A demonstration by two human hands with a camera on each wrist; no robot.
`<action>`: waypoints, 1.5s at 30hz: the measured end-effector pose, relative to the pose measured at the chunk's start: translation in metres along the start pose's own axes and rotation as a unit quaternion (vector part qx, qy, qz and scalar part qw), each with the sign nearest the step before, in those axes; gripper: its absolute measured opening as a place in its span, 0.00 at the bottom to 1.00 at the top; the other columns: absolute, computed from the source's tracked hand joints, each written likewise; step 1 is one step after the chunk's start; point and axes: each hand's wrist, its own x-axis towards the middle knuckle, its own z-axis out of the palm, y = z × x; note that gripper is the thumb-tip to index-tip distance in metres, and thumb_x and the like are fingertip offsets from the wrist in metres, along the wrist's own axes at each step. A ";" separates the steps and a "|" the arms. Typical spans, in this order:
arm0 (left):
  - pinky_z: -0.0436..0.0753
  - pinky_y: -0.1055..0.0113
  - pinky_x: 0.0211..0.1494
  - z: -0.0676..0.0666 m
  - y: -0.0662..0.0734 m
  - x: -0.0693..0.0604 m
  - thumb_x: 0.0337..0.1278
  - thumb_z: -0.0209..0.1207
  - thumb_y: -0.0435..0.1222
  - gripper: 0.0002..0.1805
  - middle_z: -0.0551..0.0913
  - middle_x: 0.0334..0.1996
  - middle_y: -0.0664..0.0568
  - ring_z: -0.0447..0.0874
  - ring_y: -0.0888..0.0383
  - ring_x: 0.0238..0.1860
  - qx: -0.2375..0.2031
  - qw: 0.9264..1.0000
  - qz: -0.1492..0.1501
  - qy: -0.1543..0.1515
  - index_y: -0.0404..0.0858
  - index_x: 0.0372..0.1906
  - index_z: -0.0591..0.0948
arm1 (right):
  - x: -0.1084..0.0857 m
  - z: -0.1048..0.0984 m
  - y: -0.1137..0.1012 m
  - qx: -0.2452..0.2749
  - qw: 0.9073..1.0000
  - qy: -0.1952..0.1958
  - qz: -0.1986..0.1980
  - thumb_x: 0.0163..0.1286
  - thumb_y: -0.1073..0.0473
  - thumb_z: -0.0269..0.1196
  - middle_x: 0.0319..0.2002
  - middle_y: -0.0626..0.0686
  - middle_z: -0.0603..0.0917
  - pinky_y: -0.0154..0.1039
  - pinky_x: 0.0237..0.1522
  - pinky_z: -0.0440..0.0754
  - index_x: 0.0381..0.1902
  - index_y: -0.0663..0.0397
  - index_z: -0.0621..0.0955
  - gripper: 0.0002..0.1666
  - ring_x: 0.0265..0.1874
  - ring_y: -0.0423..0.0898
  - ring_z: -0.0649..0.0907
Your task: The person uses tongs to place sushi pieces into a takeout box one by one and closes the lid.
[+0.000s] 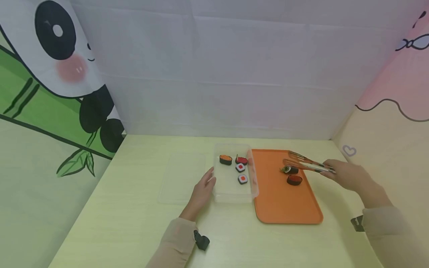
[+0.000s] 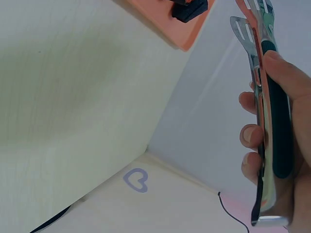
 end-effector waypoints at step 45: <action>0.65 0.44 0.67 0.002 0.004 0.000 0.76 0.45 0.44 0.27 0.65 0.70 0.41 0.65 0.41 0.67 0.012 1.000 -0.003 0.013 0.49 0.76 0.60 | 0.022 -0.008 -0.027 0.051 0.995 0.053 -0.071 0.73 0.49 0.59 0.31 0.42 0.79 0.39 0.26 0.70 0.47 0.52 0.80 0.15 0.24 0.40 0.72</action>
